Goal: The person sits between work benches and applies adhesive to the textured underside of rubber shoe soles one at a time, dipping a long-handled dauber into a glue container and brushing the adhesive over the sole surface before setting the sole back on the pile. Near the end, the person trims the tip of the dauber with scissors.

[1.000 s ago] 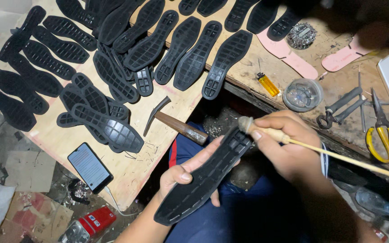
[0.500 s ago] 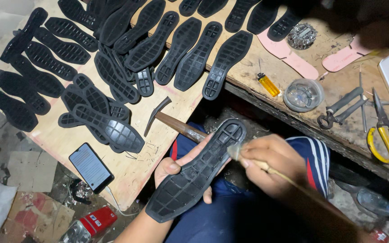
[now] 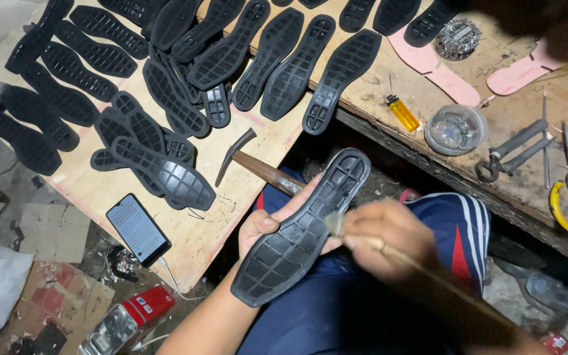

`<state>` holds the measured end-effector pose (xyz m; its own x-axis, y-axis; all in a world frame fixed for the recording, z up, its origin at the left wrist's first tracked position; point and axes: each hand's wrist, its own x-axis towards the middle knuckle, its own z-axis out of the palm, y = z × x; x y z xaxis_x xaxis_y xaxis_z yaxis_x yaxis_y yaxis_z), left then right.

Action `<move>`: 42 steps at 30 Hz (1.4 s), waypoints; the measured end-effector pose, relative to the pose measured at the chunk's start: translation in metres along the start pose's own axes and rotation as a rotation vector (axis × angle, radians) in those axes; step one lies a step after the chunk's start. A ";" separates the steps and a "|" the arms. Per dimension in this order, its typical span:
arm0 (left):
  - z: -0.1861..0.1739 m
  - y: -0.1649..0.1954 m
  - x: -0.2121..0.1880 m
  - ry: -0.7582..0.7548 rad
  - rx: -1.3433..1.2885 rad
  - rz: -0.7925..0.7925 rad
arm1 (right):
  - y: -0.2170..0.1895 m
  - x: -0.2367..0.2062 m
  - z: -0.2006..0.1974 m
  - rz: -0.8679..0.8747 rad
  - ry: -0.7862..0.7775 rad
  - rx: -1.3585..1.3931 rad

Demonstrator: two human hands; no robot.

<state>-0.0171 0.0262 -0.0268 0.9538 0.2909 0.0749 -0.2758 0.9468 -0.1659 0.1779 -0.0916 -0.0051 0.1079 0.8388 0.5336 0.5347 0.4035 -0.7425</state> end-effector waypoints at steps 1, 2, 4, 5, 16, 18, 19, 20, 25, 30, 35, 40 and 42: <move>-0.001 0.000 0.000 0.009 0.001 0.007 | -0.001 0.000 0.001 0.008 -0.013 -0.029; -0.003 -0.001 0.002 0.018 0.001 0.014 | -0.002 0.001 0.000 0.017 -0.026 -0.058; -0.005 -0.001 0.004 0.016 -0.008 0.013 | -0.003 0.003 -0.004 0.074 0.030 -0.095; -0.005 -0.001 0.006 0.001 -0.013 0.006 | -0.003 0.004 -0.004 0.116 0.100 -0.104; -0.010 0.005 0.039 0.035 0.100 0.219 | -0.003 -0.014 0.001 0.014 -0.172 -0.006; -0.010 0.007 0.041 -0.042 0.085 0.187 | 0.004 -0.009 -0.007 0.160 0.037 0.022; -0.010 0.008 0.043 -0.067 0.110 0.173 | 0.007 -0.006 -0.007 0.209 0.074 0.037; -0.010 0.008 0.045 -0.093 0.135 0.160 | 0.009 -0.004 -0.006 0.257 0.109 0.051; -0.011 0.012 0.056 -0.104 0.163 0.184 | 0.002 -0.007 0.017 -0.056 -0.022 -0.125; -0.011 0.010 0.061 -0.101 0.140 0.220 | -0.004 -0.021 0.020 0.010 -0.186 -0.253; -0.012 0.010 0.066 -0.116 0.121 0.231 | -0.008 -0.016 0.024 -0.045 -0.116 -0.132; -0.014 0.010 0.066 -0.137 0.094 0.221 | -0.015 -0.010 0.021 -0.161 -0.207 -0.046; -0.017 0.010 0.064 -0.135 0.111 0.215 | -0.012 -0.007 0.014 -0.196 -0.076 -0.166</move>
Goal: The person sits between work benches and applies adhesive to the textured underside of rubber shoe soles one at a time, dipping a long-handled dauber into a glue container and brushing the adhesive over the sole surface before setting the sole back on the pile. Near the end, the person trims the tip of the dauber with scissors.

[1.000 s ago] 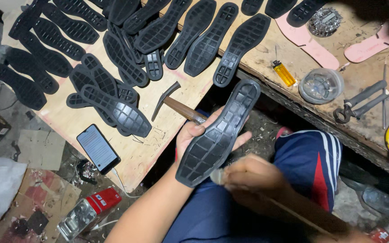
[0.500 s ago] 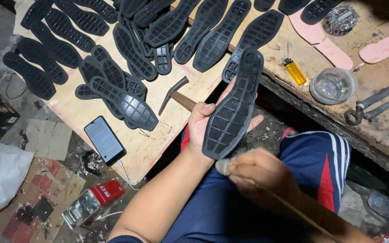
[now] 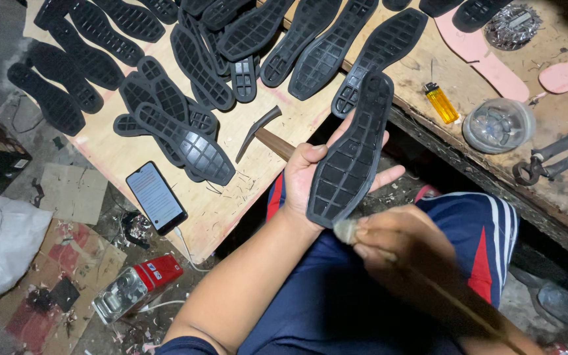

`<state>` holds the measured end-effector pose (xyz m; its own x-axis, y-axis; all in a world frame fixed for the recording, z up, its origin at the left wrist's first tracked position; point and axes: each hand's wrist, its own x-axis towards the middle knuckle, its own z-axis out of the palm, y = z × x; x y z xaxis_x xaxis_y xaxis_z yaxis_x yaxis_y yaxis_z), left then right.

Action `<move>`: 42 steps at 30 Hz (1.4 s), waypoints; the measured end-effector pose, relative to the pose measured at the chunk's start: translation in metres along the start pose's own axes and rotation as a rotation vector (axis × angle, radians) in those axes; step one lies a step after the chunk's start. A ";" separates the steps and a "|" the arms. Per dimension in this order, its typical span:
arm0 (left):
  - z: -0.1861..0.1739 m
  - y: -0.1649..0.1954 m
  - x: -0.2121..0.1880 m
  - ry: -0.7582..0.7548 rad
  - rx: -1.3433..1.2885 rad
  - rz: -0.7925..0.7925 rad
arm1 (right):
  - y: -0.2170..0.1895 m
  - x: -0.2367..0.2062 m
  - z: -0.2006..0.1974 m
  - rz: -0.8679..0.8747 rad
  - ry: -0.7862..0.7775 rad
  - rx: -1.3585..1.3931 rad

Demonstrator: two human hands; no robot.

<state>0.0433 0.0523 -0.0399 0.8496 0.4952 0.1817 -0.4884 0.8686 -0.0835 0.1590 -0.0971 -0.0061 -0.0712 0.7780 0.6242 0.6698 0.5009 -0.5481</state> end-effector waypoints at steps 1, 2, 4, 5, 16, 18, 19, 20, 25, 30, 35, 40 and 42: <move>-0.002 0.000 -0.001 0.012 0.002 -0.003 | 0.001 -0.001 -0.001 0.022 -0.011 0.023; -0.003 0.000 -0.001 0.023 0.006 -0.007 | 0.003 -0.001 -0.003 0.043 -0.020 0.046; -0.009 -0.003 -0.002 0.025 -0.003 -0.019 | 0.005 0.000 -0.002 0.035 -0.060 0.043; -0.012 -0.006 -0.002 0.015 -0.015 -0.027 | 0.006 0.000 0.000 0.005 -0.092 0.016; -0.018 -0.020 -0.010 0.023 -0.095 -0.081 | 0.009 0.018 0.005 0.100 0.047 -0.177; -0.010 -0.017 -0.011 -0.066 -0.134 -0.100 | 0.006 0.019 0.003 -0.094 -0.086 -0.120; -0.006 -0.016 -0.013 0.007 -0.073 -0.091 | 0.007 0.021 0.000 -0.128 -0.111 -0.113; -0.001 -0.016 -0.015 0.078 -0.011 -0.084 | 0.009 0.024 -0.003 -0.140 -0.130 -0.125; 0.010 -0.024 -0.028 0.076 0.165 -0.137 | 0.023 0.036 -0.023 0.141 0.052 -0.295; 0.003 -0.012 -0.030 0.065 0.009 -0.121 | 0.016 -0.006 0.007 -0.105 -0.182 0.077; 0.003 0.017 -0.048 0.281 0.255 0.158 | 0.096 -0.065 -0.021 0.723 0.124 0.275; 0.015 0.049 -0.075 0.564 0.258 0.360 | 0.146 -0.120 -0.022 1.130 0.379 0.777; 0.018 0.052 -0.089 0.839 0.268 0.452 | 0.150 -0.129 -0.018 1.127 0.370 0.803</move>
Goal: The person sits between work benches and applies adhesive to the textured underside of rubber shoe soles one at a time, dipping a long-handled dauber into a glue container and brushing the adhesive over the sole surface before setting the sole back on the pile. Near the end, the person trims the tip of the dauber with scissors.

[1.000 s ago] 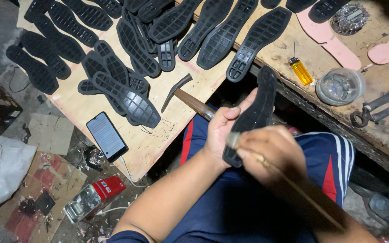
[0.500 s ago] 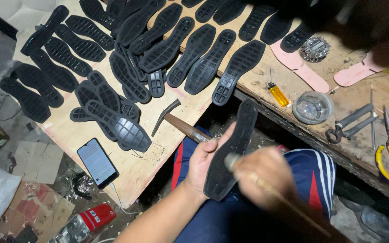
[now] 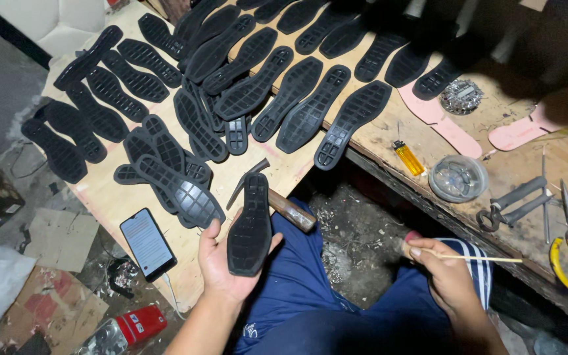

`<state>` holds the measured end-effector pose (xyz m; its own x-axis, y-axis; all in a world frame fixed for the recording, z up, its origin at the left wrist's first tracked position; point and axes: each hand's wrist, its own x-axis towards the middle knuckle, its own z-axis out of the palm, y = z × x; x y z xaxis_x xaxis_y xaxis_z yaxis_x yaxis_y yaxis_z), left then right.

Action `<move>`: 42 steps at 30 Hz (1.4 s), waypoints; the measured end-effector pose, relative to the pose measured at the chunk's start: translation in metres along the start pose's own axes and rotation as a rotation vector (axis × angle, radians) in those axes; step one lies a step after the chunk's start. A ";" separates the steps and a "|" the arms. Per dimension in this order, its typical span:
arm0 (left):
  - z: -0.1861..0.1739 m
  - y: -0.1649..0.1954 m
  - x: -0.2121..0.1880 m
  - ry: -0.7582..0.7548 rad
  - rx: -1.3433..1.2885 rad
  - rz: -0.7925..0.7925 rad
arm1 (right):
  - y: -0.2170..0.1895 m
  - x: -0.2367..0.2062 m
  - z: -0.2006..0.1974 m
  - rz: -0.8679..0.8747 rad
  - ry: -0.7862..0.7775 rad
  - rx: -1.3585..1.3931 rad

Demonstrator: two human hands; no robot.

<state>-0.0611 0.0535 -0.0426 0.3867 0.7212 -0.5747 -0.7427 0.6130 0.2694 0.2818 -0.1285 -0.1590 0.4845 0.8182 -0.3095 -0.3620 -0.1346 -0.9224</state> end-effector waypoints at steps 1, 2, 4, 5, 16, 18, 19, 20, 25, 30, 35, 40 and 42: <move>-0.005 0.003 -0.005 0.023 0.041 0.016 | 0.003 -0.001 0.001 0.007 -0.004 -0.031; -0.011 0.004 -0.011 0.043 0.085 0.030 | 0.005 0.000 0.002 0.010 -0.005 -0.059; -0.022 0.006 -0.021 0.066 0.143 0.025 | 0.006 0.002 0.007 0.018 -0.030 -0.106; -0.028 0.006 -0.025 0.067 0.154 0.010 | 0.005 0.003 0.009 0.015 -0.039 -0.132; -0.104 -0.009 -0.025 0.299 0.411 0.049 | -0.005 0.000 0.026 0.023 -0.084 -0.237; -0.112 -0.007 -0.019 0.321 0.451 0.044 | -0.006 -0.002 0.027 0.015 -0.089 -0.230; -0.115 -0.006 -0.016 0.297 0.448 0.051 | -0.006 -0.003 0.028 0.006 -0.091 -0.231; -0.116 -0.004 -0.014 0.274 0.445 0.059 | -0.007 -0.004 0.028 -0.001 -0.096 -0.232; -0.091 0.006 -0.021 0.138 0.478 0.241 | -0.011 -0.007 0.031 -0.008 -0.073 -0.303; -0.012 0.009 -0.046 -0.165 0.546 0.472 | -0.016 -0.007 0.034 -0.009 -0.079 -0.324; 0.092 -0.003 -0.054 -0.379 0.541 0.481 | -0.021 -0.009 0.038 -0.002 -0.084 -0.338; 0.197 -0.013 -0.010 -0.717 0.567 0.460 | -0.027 -0.011 0.042 0.005 -0.070 -0.381; 0.246 -0.021 0.026 -0.808 0.581 0.445 | -0.030 -0.012 0.044 0.009 -0.065 -0.363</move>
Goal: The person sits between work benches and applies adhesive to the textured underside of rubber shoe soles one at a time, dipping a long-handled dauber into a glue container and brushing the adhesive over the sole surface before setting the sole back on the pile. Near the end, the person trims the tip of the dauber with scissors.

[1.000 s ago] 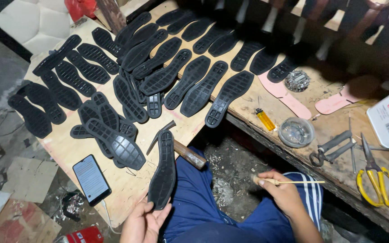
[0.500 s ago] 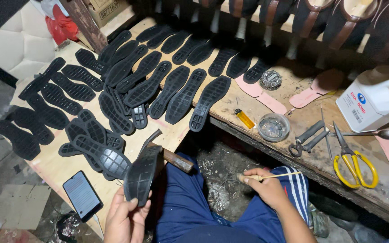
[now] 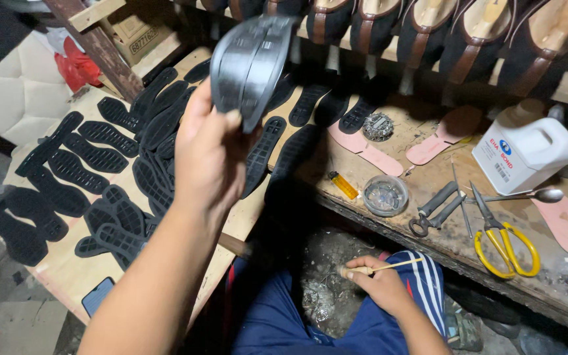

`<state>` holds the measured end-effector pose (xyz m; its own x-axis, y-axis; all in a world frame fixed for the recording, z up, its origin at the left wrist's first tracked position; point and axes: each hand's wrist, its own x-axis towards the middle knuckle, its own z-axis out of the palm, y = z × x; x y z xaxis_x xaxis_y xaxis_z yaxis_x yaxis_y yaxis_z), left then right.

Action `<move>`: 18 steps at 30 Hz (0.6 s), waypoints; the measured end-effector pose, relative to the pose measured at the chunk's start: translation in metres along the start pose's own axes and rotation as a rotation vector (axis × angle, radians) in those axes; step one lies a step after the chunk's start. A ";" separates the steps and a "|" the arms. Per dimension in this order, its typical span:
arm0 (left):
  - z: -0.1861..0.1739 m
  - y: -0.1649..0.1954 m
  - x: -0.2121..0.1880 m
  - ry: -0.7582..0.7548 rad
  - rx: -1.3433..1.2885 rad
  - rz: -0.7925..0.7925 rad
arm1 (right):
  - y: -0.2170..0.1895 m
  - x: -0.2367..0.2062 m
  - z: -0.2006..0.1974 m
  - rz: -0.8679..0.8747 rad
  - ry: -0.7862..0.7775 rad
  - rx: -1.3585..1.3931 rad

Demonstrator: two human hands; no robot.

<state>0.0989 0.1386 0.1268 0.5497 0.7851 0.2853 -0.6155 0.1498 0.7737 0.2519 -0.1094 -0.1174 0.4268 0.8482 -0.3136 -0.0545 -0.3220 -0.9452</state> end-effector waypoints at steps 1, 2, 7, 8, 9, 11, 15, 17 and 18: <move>0.007 -0.008 0.030 -0.064 -0.030 0.021 | -0.002 0.000 0.001 -0.001 -0.001 0.019; 0.015 -0.016 0.059 -0.129 -0.061 0.044 | -0.003 0.000 0.001 -0.005 -0.001 0.038; 0.048 -0.051 0.156 0.009 -0.057 -0.138 | -0.009 0.001 0.002 0.055 0.010 0.061; 0.051 -0.058 0.163 0.059 0.020 -0.185 | -0.010 0.002 0.002 0.059 0.010 0.064; 0.054 -0.063 0.166 0.109 0.099 -0.233 | -0.010 0.002 0.002 0.074 0.019 0.044; 0.054 -0.070 0.170 0.139 0.200 -0.265 | -0.009 0.003 0.001 0.105 0.034 0.010; 0.052 -0.076 0.172 0.088 0.235 -0.205 | -0.005 0.006 0.001 0.060 -0.004 0.078; 0.055 -0.075 0.177 0.087 0.228 -0.175 | -0.004 0.007 0.001 0.042 -0.014 0.076; 0.057 -0.073 0.181 0.089 0.226 -0.164 | -0.004 0.008 0.001 0.051 -0.010 0.077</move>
<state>0.2759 0.2352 0.1541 0.5737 0.8125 0.1030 -0.3754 0.1491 0.9148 0.2546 -0.1012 -0.1161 0.4128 0.8357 -0.3621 -0.1453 -0.3321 -0.9320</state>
